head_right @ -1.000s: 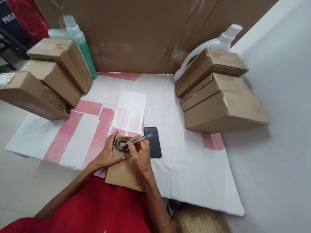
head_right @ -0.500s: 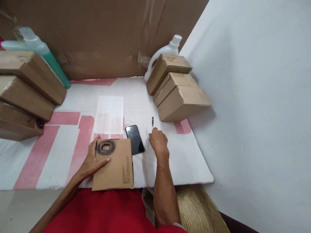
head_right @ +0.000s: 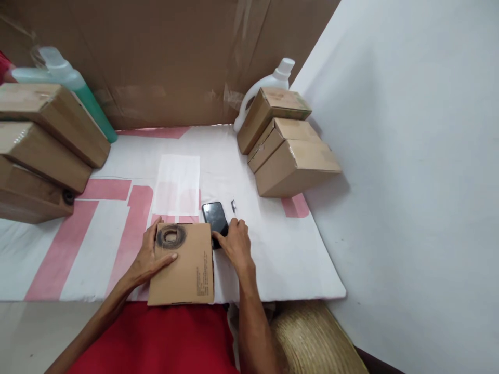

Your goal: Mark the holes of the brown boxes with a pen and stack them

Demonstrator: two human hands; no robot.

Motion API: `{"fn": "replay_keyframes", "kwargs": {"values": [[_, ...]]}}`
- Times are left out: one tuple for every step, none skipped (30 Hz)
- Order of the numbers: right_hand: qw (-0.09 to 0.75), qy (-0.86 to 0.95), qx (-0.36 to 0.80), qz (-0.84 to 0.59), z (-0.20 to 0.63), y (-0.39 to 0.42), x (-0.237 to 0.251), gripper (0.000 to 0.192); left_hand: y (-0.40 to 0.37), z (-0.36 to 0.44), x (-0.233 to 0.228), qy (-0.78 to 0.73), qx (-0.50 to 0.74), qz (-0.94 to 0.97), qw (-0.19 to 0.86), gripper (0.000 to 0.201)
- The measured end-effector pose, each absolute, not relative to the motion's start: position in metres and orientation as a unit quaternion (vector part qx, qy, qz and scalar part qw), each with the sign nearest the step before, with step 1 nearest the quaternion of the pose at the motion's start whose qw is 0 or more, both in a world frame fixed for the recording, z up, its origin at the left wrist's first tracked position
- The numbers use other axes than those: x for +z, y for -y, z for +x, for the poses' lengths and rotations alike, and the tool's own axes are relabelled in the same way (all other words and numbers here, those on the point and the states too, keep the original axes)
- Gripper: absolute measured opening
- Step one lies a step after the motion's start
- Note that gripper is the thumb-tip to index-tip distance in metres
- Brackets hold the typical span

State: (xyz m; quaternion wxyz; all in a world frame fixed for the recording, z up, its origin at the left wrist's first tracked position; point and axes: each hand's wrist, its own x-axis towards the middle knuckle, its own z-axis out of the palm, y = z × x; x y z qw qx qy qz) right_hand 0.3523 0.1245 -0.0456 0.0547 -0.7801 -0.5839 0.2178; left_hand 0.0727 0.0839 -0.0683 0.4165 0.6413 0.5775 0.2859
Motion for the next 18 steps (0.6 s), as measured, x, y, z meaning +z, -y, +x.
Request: {"fn": "replay_keyframes", "kwargs": {"values": [[0.079,0.574,0.224,-0.784,0.346,-0.122,-0.05,0.038,-0.084,0.073,-0.068,-0.577,0.286,0.641,0.417,0.108],[0.102,0.561,0.234,-0.787,0.343,-0.121,-0.054,0.038,-0.084,0.073,-0.068,-0.577,0.287,0.641,0.417,0.108],[0.124,0.543,0.249,-0.792,0.341,-0.12,-0.056,0.037,-0.084,0.073,-0.068,-0.578,0.288,0.639,0.418,0.108],[0.142,0.525,0.263,-0.797,0.341,-0.12,-0.058,0.037,-0.084,0.073,-0.068,-0.58,0.29,0.636,0.418,0.108],[0.155,0.511,0.276,-0.799,0.342,-0.121,-0.059,0.038,-0.084,0.073,-0.068,-0.582,0.291,0.634,0.418,0.108],[0.163,0.504,0.29,-0.797,0.344,-0.122,-0.059,0.037,-0.084,0.074,-0.068,-0.584,0.293,0.632,0.417,0.108],[0.172,0.504,0.308,-0.788,0.345,-0.122,-0.058,0.037,-0.084,0.074,-0.068,-0.586,0.295,0.63,0.416,0.107],[0.183,0.507,0.33,-0.775,0.347,-0.123,-0.058,0.035,-0.084,0.075,-0.068,-0.587,0.297,0.629,0.414,0.107],[0.197,0.51,0.352,-0.76,0.347,-0.123,-0.058,0.033,-0.084,0.075,-0.068,-0.587,0.297,0.629,0.413,0.107],[0.212,0.512,0.372,-0.744,0.346,-0.122,-0.058,0.032,-0.083,0.075,-0.068,-0.588,0.297,0.628,0.413,0.107],[0.227,0.513,0.389,-0.731,0.345,-0.121,-0.059,0.03,-0.083,0.075,-0.067,-0.59,0.297,0.627,0.413,0.107],[0.243,0.511,0.401,-0.72,0.344,-0.12,-0.06,0.029,-0.083,0.075,-0.066,-0.592,0.296,0.625,0.415,0.106],[0.257,0.508,0.409,-0.713,0.343,-0.118,-0.061,0.029,-0.083,0.076,-0.065,-0.594,0.295,0.622,0.417,0.105],[0.269,0.505,0.414,-0.708,0.342,-0.116,-0.061,0.03,-0.083,0.076,-0.064,-0.596,0.293,0.619,0.418,0.104],[0.288,0.498,0.419,-0.703,0.342,-0.114,-0.06,0.033,-0.083,0.076,-0.063,-0.599,0.292,0.617,0.419,0.103],[0.321,0.479,0.429,-0.695,0.342,-0.111,-0.057,0.035,-0.084,0.076,-0.061,-0.601,0.291,0.616,0.419,0.103],[0.368,0.447,0.447,-0.682,0.343,-0.108,-0.051,0.039,-0.086,0.077,-0.06,-0.602,0.291,0.616,0.417,0.103],[0.425,0.405,0.469,-0.66,0.343,-0.105,-0.042,0.043,-0.088,0.078,-0.06,-0.601,0.291,0.617,0.416,0.104]]}}
